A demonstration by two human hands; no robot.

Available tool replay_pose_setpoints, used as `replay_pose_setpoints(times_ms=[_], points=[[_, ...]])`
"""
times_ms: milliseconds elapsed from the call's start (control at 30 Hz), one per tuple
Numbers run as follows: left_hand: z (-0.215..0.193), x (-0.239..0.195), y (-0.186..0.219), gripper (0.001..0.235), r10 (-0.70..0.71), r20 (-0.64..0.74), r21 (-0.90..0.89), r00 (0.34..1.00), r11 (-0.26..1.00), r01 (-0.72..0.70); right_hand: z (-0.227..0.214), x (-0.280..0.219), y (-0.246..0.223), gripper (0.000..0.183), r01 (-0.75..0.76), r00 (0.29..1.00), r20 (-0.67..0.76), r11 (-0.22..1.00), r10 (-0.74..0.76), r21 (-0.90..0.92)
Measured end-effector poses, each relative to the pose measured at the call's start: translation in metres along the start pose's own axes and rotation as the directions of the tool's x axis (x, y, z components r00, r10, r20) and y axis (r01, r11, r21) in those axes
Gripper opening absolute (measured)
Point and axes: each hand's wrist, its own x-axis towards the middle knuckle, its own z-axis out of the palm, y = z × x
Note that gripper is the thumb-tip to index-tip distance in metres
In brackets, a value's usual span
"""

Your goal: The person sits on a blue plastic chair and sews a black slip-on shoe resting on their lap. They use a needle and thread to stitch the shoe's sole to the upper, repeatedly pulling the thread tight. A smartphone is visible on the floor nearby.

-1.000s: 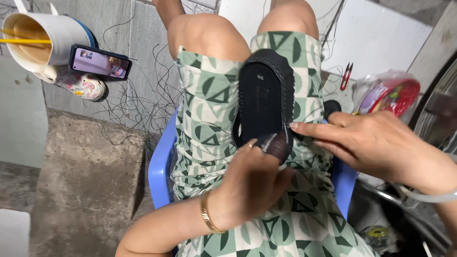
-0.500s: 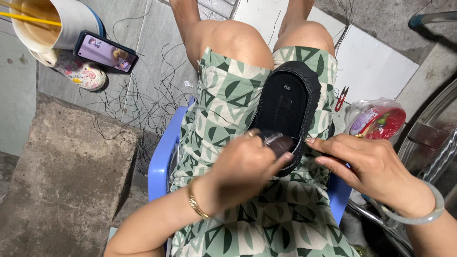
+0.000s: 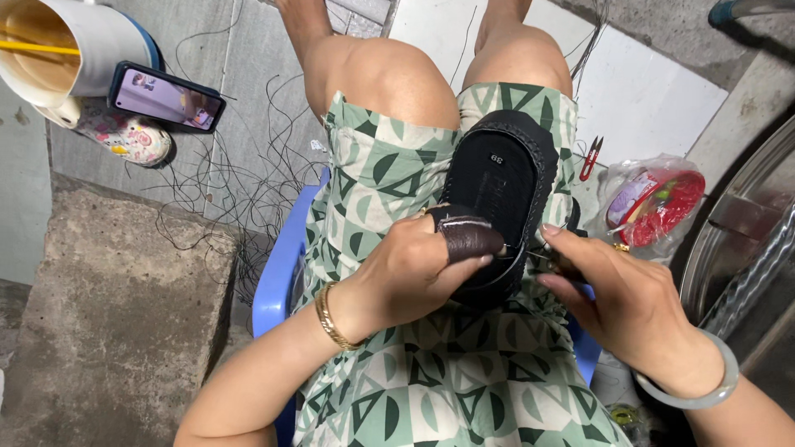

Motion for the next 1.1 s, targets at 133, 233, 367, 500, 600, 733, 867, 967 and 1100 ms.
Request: replay_pose_setpoints(times_ms=[133, 233, 367, 500, 600, 733, 867, 967, 1100], points=[[0.012, -0.003, -0.009, 0.025, -0.092, 0.018, 0.158, 0.996, 0.983, 0.088, 0.005, 0.004, -0.004, 0.040, 0.017, 1.000, -0.005, 0.999, -0.018, -0.033], [0.006, 0.005, -0.003, 0.015, -0.241, 0.074, -0.045, 0.968, 0.969, 0.244, 0.010, 0.007, -0.005, 0.038, 0.020, 1.000, -0.021, 0.996, -0.019, 0.085], [-0.001, 0.003, -0.002, 0.013, -0.248, 0.100, -0.017, 0.964, 0.968, 0.251, 0.006, 0.015, -0.009, 0.034, 0.090, 0.992, -0.095, 0.988, -0.078, 0.127], [0.001, 0.002, -0.003, 0.018, -0.263, 0.055, -0.058, 0.963, 0.962, 0.266, -0.010, -0.001, 0.005, 0.053, -0.019, 0.966, 0.222, 0.894, 0.132, -0.448], [0.003, 0.008, -0.002, 0.019, -0.249, 0.044, -0.031, 0.967, 0.968, 0.251, -0.040, 0.002, 0.000, 0.069, -0.047, 0.933, 0.296, 0.887, 0.203, -0.459], [0.012, 0.008, -0.009, 0.016, -0.184, 0.020, 0.071, 0.983, 0.981, 0.182, -0.055, -0.016, 0.020, 0.067, 0.054, 0.866, 0.394, 0.726, 0.307, -0.686], [0.012, 0.009, -0.009, 0.019, -0.191, 0.037, 0.090, 0.981, 0.978, 0.187, -0.042, -0.015, 0.019, 0.034, -0.078, 0.904, 0.332, 0.867, 0.269, -0.492], [0.013, 0.007, -0.013, 0.020, -0.148, 0.041, 0.178, 0.988, 0.974, 0.138, -0.037, -0.010, 0.011, 0.012, -0.245, 0.821, 0.518, 0.968, 0.240, -0.059], [0.011, -0.001, -0.013, 0.024, -0.087, 0.030, 0.280, 0.996, 0.957, 0.075, -0.035, -0.014, 0.021, 0.035, -0.430, 0.898, 0.373, 0.653, 0.235, 0.624]])
